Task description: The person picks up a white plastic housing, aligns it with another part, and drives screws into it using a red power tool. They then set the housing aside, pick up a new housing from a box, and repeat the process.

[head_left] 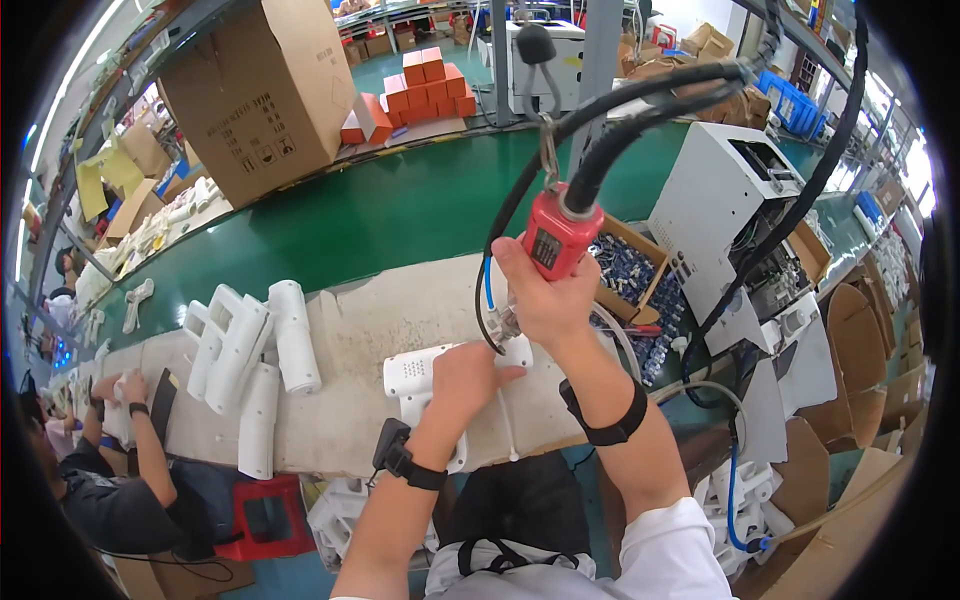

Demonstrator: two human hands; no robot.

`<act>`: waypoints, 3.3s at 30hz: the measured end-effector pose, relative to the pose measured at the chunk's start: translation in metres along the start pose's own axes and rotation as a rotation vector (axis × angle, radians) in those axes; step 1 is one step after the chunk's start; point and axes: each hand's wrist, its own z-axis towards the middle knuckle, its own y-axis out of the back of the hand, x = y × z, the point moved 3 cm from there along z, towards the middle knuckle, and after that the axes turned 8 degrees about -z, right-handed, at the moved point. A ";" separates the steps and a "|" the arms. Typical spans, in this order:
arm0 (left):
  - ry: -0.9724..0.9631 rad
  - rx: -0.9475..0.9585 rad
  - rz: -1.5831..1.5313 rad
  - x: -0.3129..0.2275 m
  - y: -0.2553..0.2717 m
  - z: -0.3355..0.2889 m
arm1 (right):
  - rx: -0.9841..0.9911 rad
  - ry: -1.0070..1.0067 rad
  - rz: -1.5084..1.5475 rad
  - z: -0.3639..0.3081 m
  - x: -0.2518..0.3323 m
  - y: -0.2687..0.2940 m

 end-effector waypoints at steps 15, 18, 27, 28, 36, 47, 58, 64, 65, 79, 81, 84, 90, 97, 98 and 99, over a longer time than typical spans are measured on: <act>-0.109 -0.219 -0.307 -0.006 0.018 -0.011 | -0.050 0.094 0.158 -0.014 0.072 0.015; -0.148 -0.175 -0.233 0.001 0.016 -0.009 | -0.048 0.110 0.150 -0.019 0.073 0.021; 0.575 0.034 -1.340 0.020 0.020 -0.016 | 0.005 0.121 0.004 -0.035 0.036 0.027; 0.573 0.063 -1.260 0.023 0.018 -0.015 | 0.014 0.113 -0.002 -0.036 0.031 0.026; 0.121 -0.112 -0.111 -0.004 0.015 -0.022 | 0.055 -0.039 0.108 -0.044 0.030 0.016; 0.011 -0.134 -0.163 -0.004 0.008 -0.023 | -0.076 0.125 0.053 -0.037 0.061 0.028; 0.110 -0.167 -0.657 0.004 0.010 -0.030 | -0.042 0.204 -0.045 -0.037 0.056 0.046; 0.502 0.037 -1.443 0.012 0.024 -0.045 | -0.114 0.163 -0.119 -0.044 0.018 0.057; 0.506 0.034 -1.443 0.013 0.024 -0.047 | -0.112 0.160 -0.117 -0.043 0.015 0.055; 0.314 -0.003 -1.022 -0.008 0.024 -0.060 | -0.111 0.136 -0.079 -0.038 0.026 0.043; 0.291 0.001 -0.960 -0.009 0.019 -0.061 | -0.104 0.129 -0.041 -0.038 0.051 0.036; 0.243 0.009 -0.795 -0.025 0.023 -0.062 | -0.068 0.103 0.012 -0.040 0.085 0.028; 0.002 -0.200 -0.820 -0.025 0.018 -0.065 | 0.004 0.117 0.101 -0.047 0.115 0.009; -0.076 -0.327 -0.498 -0.022 0.032 -0.075 | 0.045 0.124 0.128 -0.049 0.121 -0.004; -0.077 -0.327 -0.500 -0.022 0.034 -0.076 | 0.045 0.124 0.126 -0.050 0.122 -0.005; -0.091 -0.344 -0.513 -0.021 0.036 -0.077 | 0.054 0.121 0.145 -0.051 0.124 -0.007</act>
